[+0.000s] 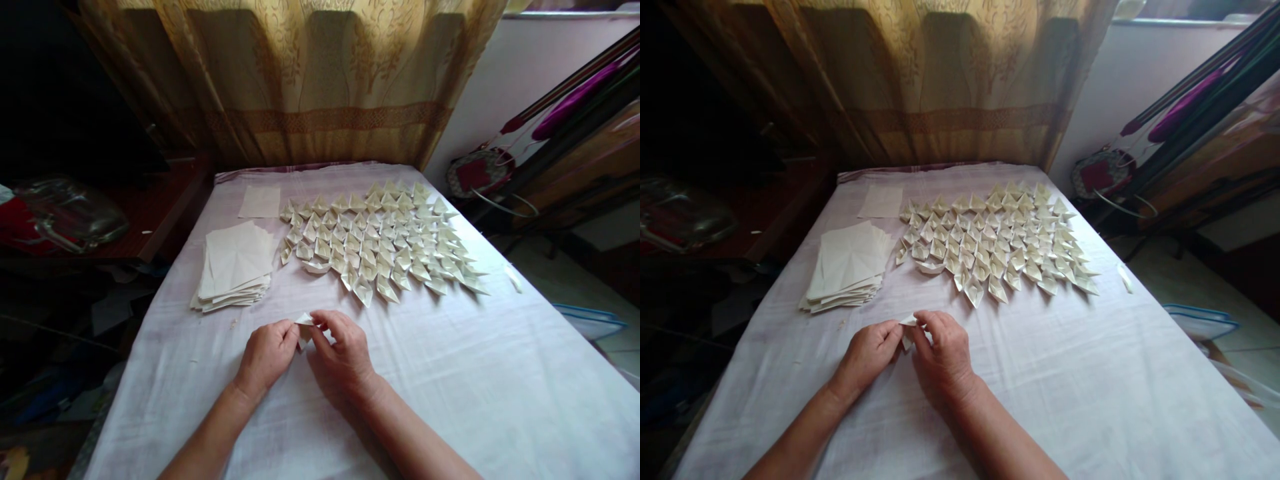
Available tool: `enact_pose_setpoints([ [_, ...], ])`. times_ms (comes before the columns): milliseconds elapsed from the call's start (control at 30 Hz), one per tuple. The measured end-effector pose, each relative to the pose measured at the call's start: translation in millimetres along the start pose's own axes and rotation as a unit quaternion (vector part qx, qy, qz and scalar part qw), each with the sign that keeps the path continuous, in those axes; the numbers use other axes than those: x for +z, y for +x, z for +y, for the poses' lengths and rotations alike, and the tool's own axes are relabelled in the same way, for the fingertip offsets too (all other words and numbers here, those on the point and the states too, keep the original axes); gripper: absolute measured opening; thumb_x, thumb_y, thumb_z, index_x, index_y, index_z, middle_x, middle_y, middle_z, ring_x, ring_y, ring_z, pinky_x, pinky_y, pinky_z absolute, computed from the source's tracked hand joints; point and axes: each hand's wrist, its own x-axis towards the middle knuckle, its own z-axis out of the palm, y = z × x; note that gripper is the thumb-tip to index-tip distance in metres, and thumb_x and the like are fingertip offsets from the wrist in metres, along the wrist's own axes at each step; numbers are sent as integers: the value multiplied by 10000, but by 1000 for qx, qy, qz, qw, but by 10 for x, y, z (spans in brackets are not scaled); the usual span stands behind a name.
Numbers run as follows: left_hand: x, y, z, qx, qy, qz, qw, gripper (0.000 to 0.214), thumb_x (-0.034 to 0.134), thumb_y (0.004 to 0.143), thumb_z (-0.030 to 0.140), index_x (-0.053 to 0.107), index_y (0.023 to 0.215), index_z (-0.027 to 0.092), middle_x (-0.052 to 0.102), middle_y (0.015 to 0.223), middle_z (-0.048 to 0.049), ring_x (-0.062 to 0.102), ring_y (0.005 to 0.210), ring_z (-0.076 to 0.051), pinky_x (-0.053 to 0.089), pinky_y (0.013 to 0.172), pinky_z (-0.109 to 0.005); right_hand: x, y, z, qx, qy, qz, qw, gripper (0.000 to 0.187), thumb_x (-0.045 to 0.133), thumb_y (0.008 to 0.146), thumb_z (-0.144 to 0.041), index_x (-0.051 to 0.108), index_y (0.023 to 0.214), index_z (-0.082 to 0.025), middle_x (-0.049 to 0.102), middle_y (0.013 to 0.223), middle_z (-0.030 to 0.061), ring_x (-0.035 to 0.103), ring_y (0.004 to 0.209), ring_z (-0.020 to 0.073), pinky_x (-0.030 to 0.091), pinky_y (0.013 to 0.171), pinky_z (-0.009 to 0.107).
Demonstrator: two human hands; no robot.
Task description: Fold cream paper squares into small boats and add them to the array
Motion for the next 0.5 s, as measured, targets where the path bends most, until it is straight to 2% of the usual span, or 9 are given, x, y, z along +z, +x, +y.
enact_pose_setpoints([
  [100, 3, -10, -37, -7, -49, -13, 999, 415, 338, 927, 334, 629, 658, 213, 653, 548, -3, 660, 575, -170, 415, 569, -236, -1, 1, -25, -15, 4, 0, 1000, 150, 571, 903, -171, 709, 871, -219, 719, 808, 48, 661, 740, 166, 530, 701, 275],
  [233, 3, -14, -77, -17, -113, -24, 993, 442, 316, 919, 388, 656, 707, 200, 659, 559, -7, 665, 540, -169, 448, 564, -243, -7, -16, -32, -52, -5, -8, 999, 176, 560, 914, -173, 727, 890, -223, 721, 833, 56, 641, 742, 168, 523, 693, 286],
  [367, 10, -3, -136, -43, -225, -51, 972, 446, 370, 892, 473, 672, 757, 173, 669, 596, -30, 636, 525, -167, 425, 504, -234, -18, -21, -29, -83, -11, -27, 996, 185, 551, 924, -160, 727, 912, -217, 716, 832, 51, 616, 732, 167, 511, 683, 288],
  [500, 44, 1, -181, -41, -285, -68, 955, 457, 453, 868, 564, 644, 766, 161, 642, 619, -25, 588, 525, -143, 374, 467, -211, -11, -20, -32, -91, -22, -32, 995, 198, 539, 932, -154, 726, 917, -219, 709, 835, 49, 603, 739, 169, 507, 690, 289],
])
